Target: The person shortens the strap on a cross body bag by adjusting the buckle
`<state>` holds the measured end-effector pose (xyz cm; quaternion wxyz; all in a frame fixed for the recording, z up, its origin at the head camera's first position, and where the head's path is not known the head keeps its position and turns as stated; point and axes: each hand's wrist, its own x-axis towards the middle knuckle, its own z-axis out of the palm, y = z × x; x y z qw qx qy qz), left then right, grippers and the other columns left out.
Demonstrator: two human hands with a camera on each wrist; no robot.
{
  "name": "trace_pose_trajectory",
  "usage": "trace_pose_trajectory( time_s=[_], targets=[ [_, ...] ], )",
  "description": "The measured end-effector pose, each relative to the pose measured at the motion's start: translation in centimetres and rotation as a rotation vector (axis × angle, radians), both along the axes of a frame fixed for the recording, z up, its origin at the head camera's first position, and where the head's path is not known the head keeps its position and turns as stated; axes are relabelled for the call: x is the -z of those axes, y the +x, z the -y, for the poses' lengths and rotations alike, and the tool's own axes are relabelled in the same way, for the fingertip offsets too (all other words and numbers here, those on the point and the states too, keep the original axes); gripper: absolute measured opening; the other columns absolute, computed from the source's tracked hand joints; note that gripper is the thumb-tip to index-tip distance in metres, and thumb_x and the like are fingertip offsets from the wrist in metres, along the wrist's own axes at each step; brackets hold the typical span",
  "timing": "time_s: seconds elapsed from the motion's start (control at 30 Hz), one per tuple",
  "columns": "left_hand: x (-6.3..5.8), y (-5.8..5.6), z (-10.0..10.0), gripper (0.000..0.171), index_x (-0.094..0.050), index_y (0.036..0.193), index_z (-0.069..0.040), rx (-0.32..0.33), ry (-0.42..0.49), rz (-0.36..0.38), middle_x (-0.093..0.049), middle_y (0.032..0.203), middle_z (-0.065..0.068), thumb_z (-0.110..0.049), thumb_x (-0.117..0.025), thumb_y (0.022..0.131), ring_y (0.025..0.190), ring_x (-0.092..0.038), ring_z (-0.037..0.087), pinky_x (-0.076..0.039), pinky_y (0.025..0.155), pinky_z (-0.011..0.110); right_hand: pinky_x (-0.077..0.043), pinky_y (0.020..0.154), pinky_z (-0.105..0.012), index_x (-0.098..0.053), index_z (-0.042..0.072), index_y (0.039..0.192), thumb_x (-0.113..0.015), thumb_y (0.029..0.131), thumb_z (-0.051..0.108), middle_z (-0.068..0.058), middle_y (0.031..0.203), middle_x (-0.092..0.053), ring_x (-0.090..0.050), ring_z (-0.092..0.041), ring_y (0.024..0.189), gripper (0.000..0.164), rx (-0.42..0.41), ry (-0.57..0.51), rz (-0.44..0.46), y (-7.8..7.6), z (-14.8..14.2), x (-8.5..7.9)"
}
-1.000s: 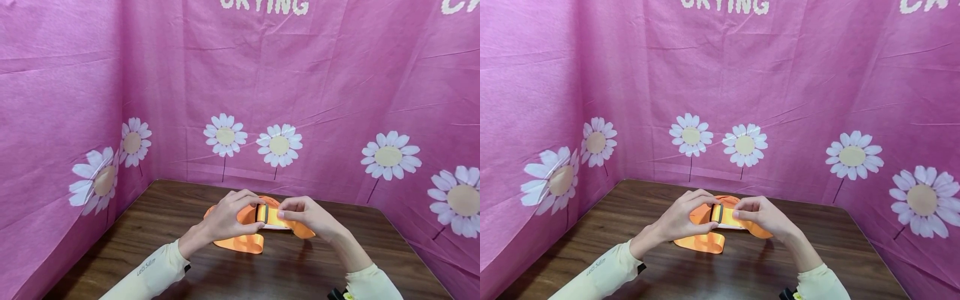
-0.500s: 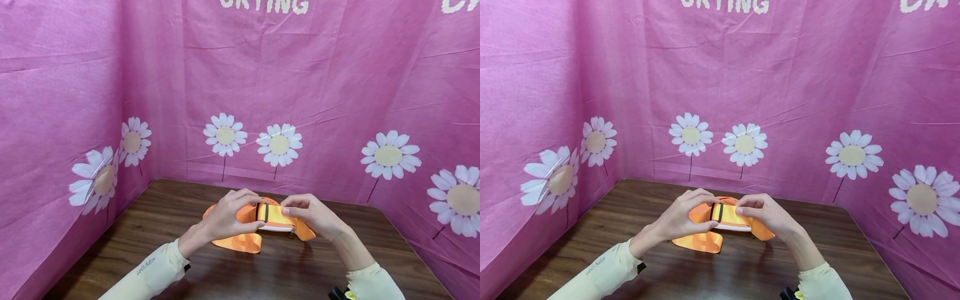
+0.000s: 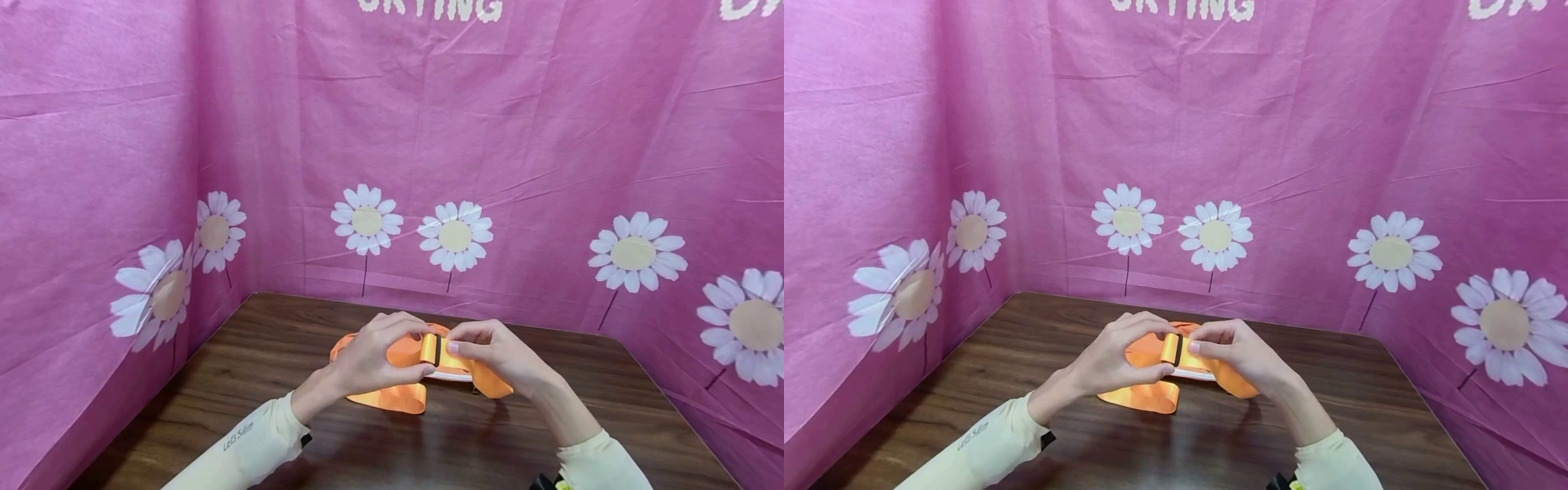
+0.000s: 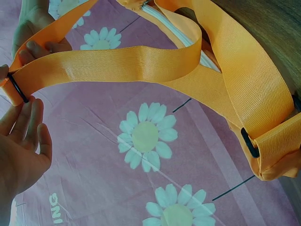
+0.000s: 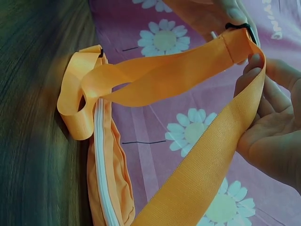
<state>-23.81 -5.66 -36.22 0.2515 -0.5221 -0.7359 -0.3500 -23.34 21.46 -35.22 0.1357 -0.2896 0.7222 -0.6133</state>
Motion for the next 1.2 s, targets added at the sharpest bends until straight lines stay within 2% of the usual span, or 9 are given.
trace_pose_trajectory(
  time_s=[0.23,0.5,0.67,0.87,1.03,1.2],
  targets=[
    [-0.4,0.0,0.5,0.046,-0.068,0.126,-0.014,-0.034,0.014,-0.046,-0.067,0.12,-0.008,-0.034,-0.083,0.087,0.106,-0.062,0.011,-0.044,0.093,0.033,-0.041,0.049,-0.029,-0.071,-0.002,0.112,-0.066,0.1,0.014,-0.007,0.069,-0.051,-0.045,-0.021,0.055,0.02,0.001,0.003,0.048,-0.1,-0.3,-0.1],
    [-0.7,-0.3,0.9,0.044,-0.068,0.125,-0.013,-0.014,0.059,-0.053,-0.067,0.113,-0.009,-0.034,-0.082,0.088,0.1,-0.063,0.013,-0.043,0.089,0.033,-0.043,0.054,-0.028,-0.07,-0.001,0.112,-0.067,0.099,0.011,-0.009,0.07,-0.051,-0.048,-0.021,0.062,0.018,0.01,0.017,0.07,-0.7,-1.5,0.0],
    [-0.7,-0.3,0.9,0.043,-0.067,0.125,-0.015,-0.011,0.036,-0.03,-0.066,0.114,-0.01,-0.033,-0.081,0.089,0.102,-0.062,0.013,-0.043,0.09,0.033,-0.043,0.055,-0.027,-0.069,-0.001,0.111,-0.067,0.098,0.01,-0.007,0.073,-0.054,-0.049,-0.02,0.065,0.017,0.0,0.004,0.061,-0.8,-1.6,0.1],
    [-0.7,-0.2,0.7,0.043,-0.067,0.123,-0.017,-0.002,0.014,0.009,-0.064,0.117,-0.013,-0.037,-0.082,0.088,0.106,-0.057,0.004,-0.042,0.092,0.032,-0.043,0.055,-0.026,-0.07,-0.001,0.111,-0.067,0.098,0.008,-0.004,0.074,-0.056,-0.048,-0.018,0.064,0.016,-0.022,-0.006,0.034,-0.7,-1.2,0.2],
    [-0.5,0.0,0.5,0.045,-0.066,0.124,-0.017,-0.001,-0.012,0.014,-0.064,0.119,-0.012,-0.038,-0.082,0.088,0.109,-0.057,0.004,-0.042,0.093,0.032,-0.039,0.051,-0.027,-0.07,-0.002,0.11,-0.067,0.098,0.008,-0.007,0.07,-0.054,-0.044,-0.019,0.059,0.016,-0.037,-0.01,0.018,-0.3,-0.7,0.0],
    [-0.3,0.0,0.3,0.045,-0.065,0.124,-0.015,0.006,-0.023,-0.006,-0.064,0.115,-0.011,-0.036,-0.083,0.087,0.107,-0.057,0.001,-0.042,0.09,0.031,-0.04,0.053,-0.027,-0.071,0.0,0.108,-0.069,0.097,0.01,-0.008,0.068,-0.054,-0.046,-0.018,0.06,0.015,-0.023,0.023,-0.008,-0.1,-0.1,-0.1]
  ],
)
